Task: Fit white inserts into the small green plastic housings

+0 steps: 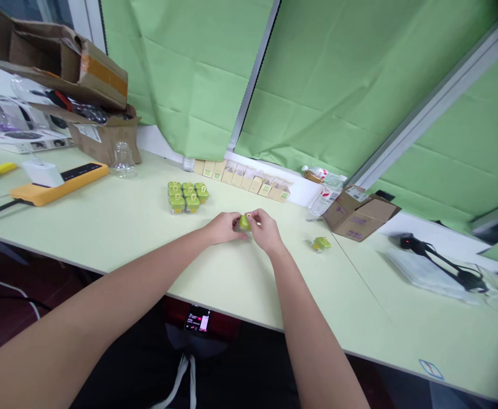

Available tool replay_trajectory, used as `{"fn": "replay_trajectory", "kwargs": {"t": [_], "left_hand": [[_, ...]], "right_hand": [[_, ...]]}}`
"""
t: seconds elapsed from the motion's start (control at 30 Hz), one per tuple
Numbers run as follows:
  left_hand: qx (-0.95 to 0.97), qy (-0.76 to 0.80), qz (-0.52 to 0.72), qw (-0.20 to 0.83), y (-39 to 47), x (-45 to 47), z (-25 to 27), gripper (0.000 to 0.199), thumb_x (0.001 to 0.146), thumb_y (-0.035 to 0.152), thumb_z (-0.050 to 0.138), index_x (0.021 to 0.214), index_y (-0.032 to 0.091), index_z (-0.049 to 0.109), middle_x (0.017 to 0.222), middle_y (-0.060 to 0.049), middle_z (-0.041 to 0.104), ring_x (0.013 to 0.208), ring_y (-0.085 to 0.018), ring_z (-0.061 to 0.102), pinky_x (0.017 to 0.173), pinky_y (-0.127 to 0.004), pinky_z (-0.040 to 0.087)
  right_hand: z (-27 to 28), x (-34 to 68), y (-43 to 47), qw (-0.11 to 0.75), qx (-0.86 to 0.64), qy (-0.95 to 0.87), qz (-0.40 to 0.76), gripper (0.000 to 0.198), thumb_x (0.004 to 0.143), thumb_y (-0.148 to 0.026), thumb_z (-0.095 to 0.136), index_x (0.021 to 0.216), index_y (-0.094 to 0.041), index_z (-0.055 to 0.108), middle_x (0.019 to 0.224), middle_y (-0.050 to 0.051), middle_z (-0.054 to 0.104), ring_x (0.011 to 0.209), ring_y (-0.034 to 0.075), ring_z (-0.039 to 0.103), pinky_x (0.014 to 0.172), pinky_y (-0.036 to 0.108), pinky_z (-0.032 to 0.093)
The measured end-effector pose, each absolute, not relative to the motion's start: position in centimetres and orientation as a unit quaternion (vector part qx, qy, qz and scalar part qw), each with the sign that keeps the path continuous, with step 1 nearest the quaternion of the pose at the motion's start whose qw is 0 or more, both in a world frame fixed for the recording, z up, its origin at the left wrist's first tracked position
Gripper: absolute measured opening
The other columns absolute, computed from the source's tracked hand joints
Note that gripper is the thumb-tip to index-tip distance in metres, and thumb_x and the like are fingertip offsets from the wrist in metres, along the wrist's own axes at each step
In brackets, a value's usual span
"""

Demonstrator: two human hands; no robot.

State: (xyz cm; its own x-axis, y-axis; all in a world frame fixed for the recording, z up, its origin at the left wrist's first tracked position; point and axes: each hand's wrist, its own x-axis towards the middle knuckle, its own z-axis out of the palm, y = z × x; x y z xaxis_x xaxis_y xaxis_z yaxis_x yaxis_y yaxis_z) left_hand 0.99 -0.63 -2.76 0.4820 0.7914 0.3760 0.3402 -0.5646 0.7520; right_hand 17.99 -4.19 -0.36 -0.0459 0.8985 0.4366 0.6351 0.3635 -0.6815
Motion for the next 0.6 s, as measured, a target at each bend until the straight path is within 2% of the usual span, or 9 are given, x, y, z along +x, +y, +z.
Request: {"fn": "replay_trajectory", "kwargs": {"t": [0.23, 0.37, 0.43, 0.53, 0.6], "left_hand": [[0.809, 0.350, 0.365, 0.300, -0.7, 0.9, -2.8, 0.039, 0.063, 0.045, 0.076, 0.087, 0.018, 0.064, 0.073, 0.001, 0.062, 0.065, -0.014, 0.054, 0.058, -0.026, 0.038], [0.812, 0.350, 0.360, 0.299, -0.8, 0.9, -2.9, 0.039, 0.067, 0.048, 0.074, 0.091, 0.019, 0.065, 0.074, 0.000, 0.063, 0.066, -0.015, 0.056, 0.059, -0.026, 0.041], [0.802, 0.347, 0.374, 0.311, -0.7, 0.9, -3.0, 0.040, 0.071, 0.047, 0.072, 0.099, 0.019, 0.065, 0.085, -0.003, 0.067, 0.074, -0.016, 0.060, 0.065, -0.027, 0.046], [0.784, 0.350, 0.396, 0.326, -0.4, 0.8, -3.1, 0.042, 0.075, 0.044, 0.068, 0.109, 0.020, 0.062, 0.108, -0.008, 0.068, 0.093, -0.019, 0.063, 0.076, -0.029, 0.051], [0.783, 0.360, 0.395, 0.319, -0.2, 0.7, -3.1, 0.036, 0.078, 0.041, 0.066, 0.107, 0.020, 0.062, 0.113, -0.009, 0.066, 0.097, -0.020, 0.063, 0.079, -0.030, 0.052]], "right_hand": [[-0.8, 17.7, -4.1, 0.383, -0.576, -0.701, 0.175, 0.013, 0.086, -0.035, 0.055, 0.085, -0.023, 0.061, 0.088, 0.001, 0.071, 0.086, 0.018, 0.068, 0.077, 0.031, 0.050], [-0.9, 17.5, -4.0, 0.382, -0.583, -0.687, 0.207, 0.014, 0.085, -0.037, 0.056, 0.086, -0.024, 0.059, 0.088, 0.000, 0.070, 0.080, 0.017, 0.068, 0.066, 0.027, 0.050], [-1.0, 17.8, -3.7, 0.377, -0.586, -0.688, 0.204, 0.013, 0.086, -0.036, 0.055, 0.087, -0.024, 0.059, 0.086, 0.000, 0.070, 0.076, 0.017, 0.066, 0.063, 0.026, 0.049], [-0.9, 20.1, -3.3, 0.355, -0.641, -0.669, 0.126, 0.013, 0.087, -0.031, 0.051, 0.088, -0.024, 0.061, 0.085, 0.003, 0.069, 0.072, 0.017, 0.062, 0.066, 0.029, 0.047], [-0.9, 22.7, -3.3, 0.337, -0.708, -0.619, 0.037, 0.015, 0.087, -0.028, 0.049, 0.087, -0.022, 0.063, 0.084, 0.006, 0.068, 0.072, 0.019, 0.059, 0.068, 0.032, 0.046]]}}
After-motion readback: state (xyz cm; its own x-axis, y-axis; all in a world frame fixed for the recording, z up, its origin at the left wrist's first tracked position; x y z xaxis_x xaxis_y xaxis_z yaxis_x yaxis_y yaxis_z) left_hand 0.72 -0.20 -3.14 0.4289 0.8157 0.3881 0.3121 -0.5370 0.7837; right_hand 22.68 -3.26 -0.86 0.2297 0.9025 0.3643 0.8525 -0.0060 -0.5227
